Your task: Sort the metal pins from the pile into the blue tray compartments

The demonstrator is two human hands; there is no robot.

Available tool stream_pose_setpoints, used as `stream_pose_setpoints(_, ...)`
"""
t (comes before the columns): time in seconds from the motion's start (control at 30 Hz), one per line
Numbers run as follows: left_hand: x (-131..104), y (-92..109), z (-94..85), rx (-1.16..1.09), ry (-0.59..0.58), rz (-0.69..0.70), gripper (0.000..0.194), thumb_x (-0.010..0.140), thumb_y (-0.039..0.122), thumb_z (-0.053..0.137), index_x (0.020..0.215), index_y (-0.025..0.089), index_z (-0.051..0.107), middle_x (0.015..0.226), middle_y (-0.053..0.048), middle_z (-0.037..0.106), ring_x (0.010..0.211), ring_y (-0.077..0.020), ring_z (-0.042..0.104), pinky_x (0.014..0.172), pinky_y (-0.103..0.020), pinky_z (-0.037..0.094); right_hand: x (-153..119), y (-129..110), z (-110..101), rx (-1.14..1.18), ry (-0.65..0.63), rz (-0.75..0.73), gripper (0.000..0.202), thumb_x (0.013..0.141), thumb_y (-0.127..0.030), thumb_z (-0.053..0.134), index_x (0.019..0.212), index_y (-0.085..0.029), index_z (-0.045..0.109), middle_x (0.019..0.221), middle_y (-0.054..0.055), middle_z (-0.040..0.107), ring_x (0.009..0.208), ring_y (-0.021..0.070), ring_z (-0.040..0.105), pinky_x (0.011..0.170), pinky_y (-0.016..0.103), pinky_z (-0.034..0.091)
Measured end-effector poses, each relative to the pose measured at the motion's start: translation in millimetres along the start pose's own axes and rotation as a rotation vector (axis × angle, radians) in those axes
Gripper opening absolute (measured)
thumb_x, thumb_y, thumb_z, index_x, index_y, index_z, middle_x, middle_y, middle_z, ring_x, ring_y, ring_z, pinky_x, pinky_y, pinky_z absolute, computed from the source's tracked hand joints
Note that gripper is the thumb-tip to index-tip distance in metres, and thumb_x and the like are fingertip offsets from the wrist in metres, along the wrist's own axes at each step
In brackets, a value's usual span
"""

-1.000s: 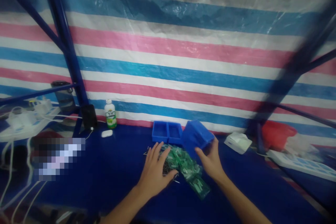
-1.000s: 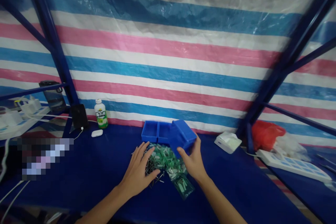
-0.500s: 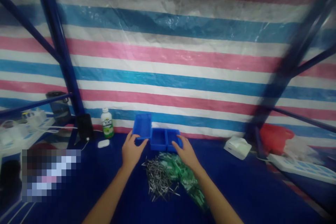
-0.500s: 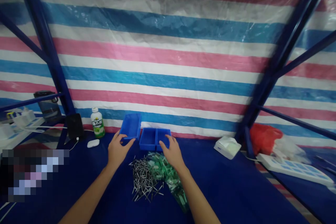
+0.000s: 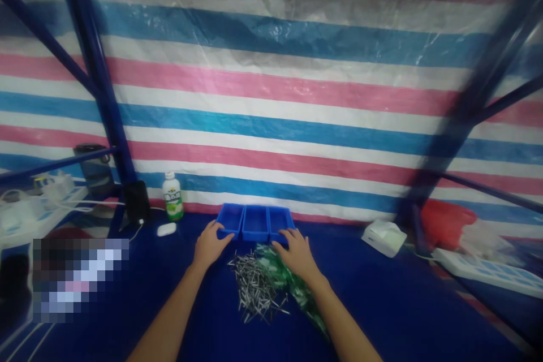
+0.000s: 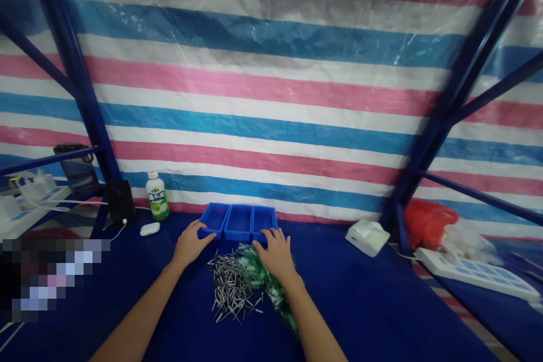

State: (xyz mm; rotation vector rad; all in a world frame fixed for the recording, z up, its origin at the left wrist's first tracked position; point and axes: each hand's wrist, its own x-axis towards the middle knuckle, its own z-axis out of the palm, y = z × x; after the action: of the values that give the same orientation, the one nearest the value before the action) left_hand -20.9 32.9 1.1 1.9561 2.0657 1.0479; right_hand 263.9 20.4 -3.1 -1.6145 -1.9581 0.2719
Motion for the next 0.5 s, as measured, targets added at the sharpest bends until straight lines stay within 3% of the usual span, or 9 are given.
stream_pose_setpoints(0.17,1,1,4.3,0.014,-0.029,0.015,0.038,0.085,0.048,0.060,0.114,0.025,0.061,0.138,-0.007,0.052,0.116,-0.0281,0.057,0.097,-0.039,0.045,0,-3,-2,0.015,-0.016,-0.014,0.048,0.089,-0.049,0.052,0.129,-0.023,0.057,0.139,0.012,0.050,0.138,0.0404,0.030,0.110,0.065,0.020)
stream_pose_setpoints(0.3,-2,-3,7.4,-0.014,-0.028,0.047,0.055,0.087,0.046,0.058,0.136,0.023,0.047,0.151,-0.011,0.035,0.129,-0.0294,0.047,0.104,-0.042,0.041,-5,-8,-5,-0.015,0.031,-0.017,0.047,0.090,-0.050,0.051,0.129,-0.025,0.056,0.144,0.012,0.044,0.142,0.0410,0.018,0.107,0.073,0.011)
stream_pose_setpoints(0.4,-8,-4,6.9,0.000,0.043,0.081,0.063,0.083,0.044,0.062,0.139,0.022,0.044,0.155,-0.012,0.025,0.134,-0.0311,0.040,0.108,-0.044,0.039,-12,-18,-14,-0.065,0.048,-0.152,0.035,0.088,-0.051,0.055,0.113,-0.030,0.066,0.137,0.007,0.049,0.142,0.0390,0.016,0.108,0.072,0.001)
stream_pose_setpoints(0.5,-14,0,3.0,0.036,0.128,0.113,0.055,0.083,0.040,0.062,0.135,0.024,0.050,0.151,-0.010,0.030,0.134,-0.0320,0.039,0.108,-0.047,0.039,-21,-27,-25,-0.089,-0.096,-0.308,0.031,0.080,-0.047,0.064,0.109,-0.036,0.069,0.134,0.003,0.051,0.140,0.0387,0.019,0.109,0.069,-0.006)
